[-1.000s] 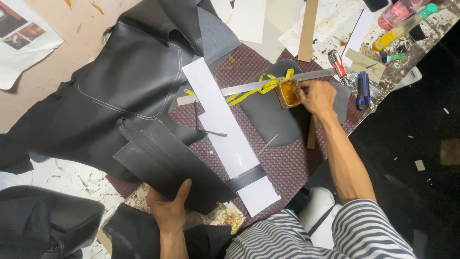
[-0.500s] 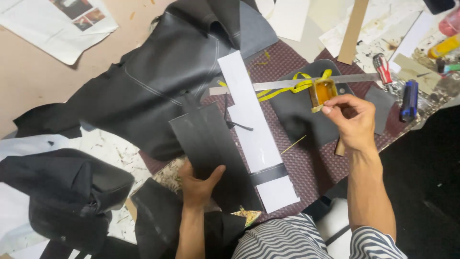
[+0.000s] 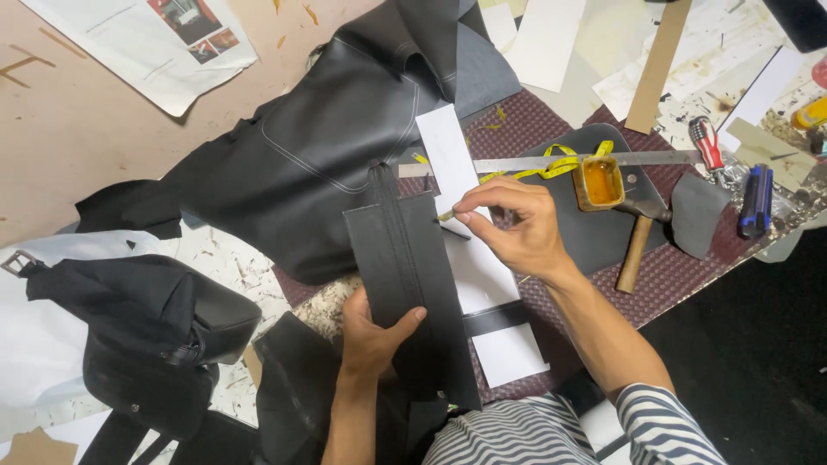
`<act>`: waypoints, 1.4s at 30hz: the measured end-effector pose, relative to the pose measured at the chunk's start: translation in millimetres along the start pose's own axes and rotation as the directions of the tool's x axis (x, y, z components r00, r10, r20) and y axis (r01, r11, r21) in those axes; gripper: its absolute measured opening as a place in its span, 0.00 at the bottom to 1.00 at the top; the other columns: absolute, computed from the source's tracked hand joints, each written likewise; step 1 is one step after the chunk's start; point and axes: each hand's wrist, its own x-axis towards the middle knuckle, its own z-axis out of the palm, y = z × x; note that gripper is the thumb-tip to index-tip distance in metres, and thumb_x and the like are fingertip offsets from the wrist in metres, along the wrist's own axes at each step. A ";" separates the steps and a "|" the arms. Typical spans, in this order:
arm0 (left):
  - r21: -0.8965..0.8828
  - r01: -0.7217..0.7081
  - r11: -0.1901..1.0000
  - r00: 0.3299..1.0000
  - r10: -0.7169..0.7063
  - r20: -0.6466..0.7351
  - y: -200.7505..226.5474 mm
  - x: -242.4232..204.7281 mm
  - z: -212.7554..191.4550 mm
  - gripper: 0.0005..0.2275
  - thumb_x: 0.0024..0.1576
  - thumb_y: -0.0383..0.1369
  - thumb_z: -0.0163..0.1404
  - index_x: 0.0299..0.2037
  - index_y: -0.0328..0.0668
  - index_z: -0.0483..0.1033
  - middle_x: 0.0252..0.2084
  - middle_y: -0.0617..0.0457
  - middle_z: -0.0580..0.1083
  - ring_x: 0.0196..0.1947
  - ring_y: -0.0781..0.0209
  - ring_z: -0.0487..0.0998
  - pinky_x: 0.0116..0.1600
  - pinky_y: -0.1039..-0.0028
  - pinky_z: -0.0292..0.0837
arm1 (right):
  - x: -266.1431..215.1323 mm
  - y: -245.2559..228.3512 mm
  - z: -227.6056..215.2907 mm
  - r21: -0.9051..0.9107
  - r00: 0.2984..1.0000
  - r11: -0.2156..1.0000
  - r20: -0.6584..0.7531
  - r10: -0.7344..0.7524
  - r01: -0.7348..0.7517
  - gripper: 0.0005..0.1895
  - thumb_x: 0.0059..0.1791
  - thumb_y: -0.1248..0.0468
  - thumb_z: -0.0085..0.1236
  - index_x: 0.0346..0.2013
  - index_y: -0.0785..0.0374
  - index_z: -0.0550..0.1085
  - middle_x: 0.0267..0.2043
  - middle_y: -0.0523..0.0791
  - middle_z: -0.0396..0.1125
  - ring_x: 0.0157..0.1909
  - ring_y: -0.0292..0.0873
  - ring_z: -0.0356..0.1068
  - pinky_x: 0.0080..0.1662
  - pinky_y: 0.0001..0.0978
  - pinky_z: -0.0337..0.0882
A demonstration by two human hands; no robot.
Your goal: Assembling a leather bag component by applying adhesive and attaching leather strips to a zippered panel
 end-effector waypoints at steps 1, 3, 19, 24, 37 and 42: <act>0.000 -0.003 1.000 1.000 0.003 0.000 -1.2 -0.2 -0.3 0.15 0.39 0.24 0.70 0.35 0.30 0.81 0.32 0.43 0.82 0.36 0.62 0.81 0.38 0.70 0.80 | 0.9 -1.4 0.5 0.000 1.000 1.000 0.000 -0.003 0.003 0.02 0.47 0.73 0.66 0.32 0.65 0.82 0.32 0.49 0.76 0.26 0.42 0.65 0.34 0.31 0.63; 0.012 0.000 1.000 1.000 0.000 -0.010 -4.1 -0.5 -1.3 0.15 0.39 0.25 0.71 0.35 0.29 0.81 0.32 0.42 0.82 0.37 0.62 0.81 0.38 0.69 0.80 | 2.0 -4.2 1.6 -0.018 1.000 1.000 0.005 0.000 0.000 0.03 0.47 0.73 0.66 0.33 0.64 0.82 0.31 0.47 0.76 0.26 0.41 0.64 0.35 0.31 0.62; 0.023 0.006 1.000 1.000 -0.006 -0.006 -11.1 -0.2 -7.1 0.15 0.39 0.25 0.70 0.35 0.29 0.81 0.33 0.42 0.83 0.38 0.64 0.80 0.39 0.71 0.80 | -0.6 -17.1 -1.4 -0.096 0.992 0.989 0.072 -0.102 0.109 0.03 0.48 0.69 0.64 0.32 0.59 0.83 0.30 0.44 0.76 0.23 0.43 0.63 0.34 0.33 0.60; -0.042 0.152 0.988 0.986 -0.148 0.070 -1.5 -5.1 -10.4 0.16 0.46 0.25 0.63 0.44 0.29 0.77 0.39 0.45 0.81 0.41 0.55 0.83 0.46 0.66 0.84 | 10.3 -14.4 -5.4 -0.288 0.983 0.940 0.087 -0.162 0.181 0.04 0.48 0.73 0.64 0.32 0.61 0.80 0.34 0.43 0.76 0.32 0.40 0.71 0.40 0.34 0.59; -0.008 0.184 0.983 0.982 -0.183 0.035 -11.4 -5.4 -12.9 0.16 0.44 0.23 0.65 0.42 0.29 0.78 0.37 0.46 0.81 0.39 0.58 0.82 0.44 0.69 0.83 | 10.4 -9.2 -8.4 -0.371 0.929 0.851 0.157 -0.336 0.371 0.05 0.49 0.74 0.64 0.35 0.60 0.80 0.36 0.42 0.76 0.31 0.39 0.67 0.37 0.35 0.53; -0.014 0.165 0.986 0.984 -0.164 0.068 -7.0 -5.0 -12.6 0.16 0.45 0.25 0.64 0.43 0.30 0.77 0.38 0.46 0.81 0.40 0.57 0.83 0.45 0.68 0.83 | 16.4 -3.3 -10.3 -0.414 0.926 0.829 0.143 -0.349 0.376 0.05 0.51 0.73 0.63 0.37 0.60 0.80 0.38 0.42 0.76 0.31 0.40 0.66 0.38 0.36 0.52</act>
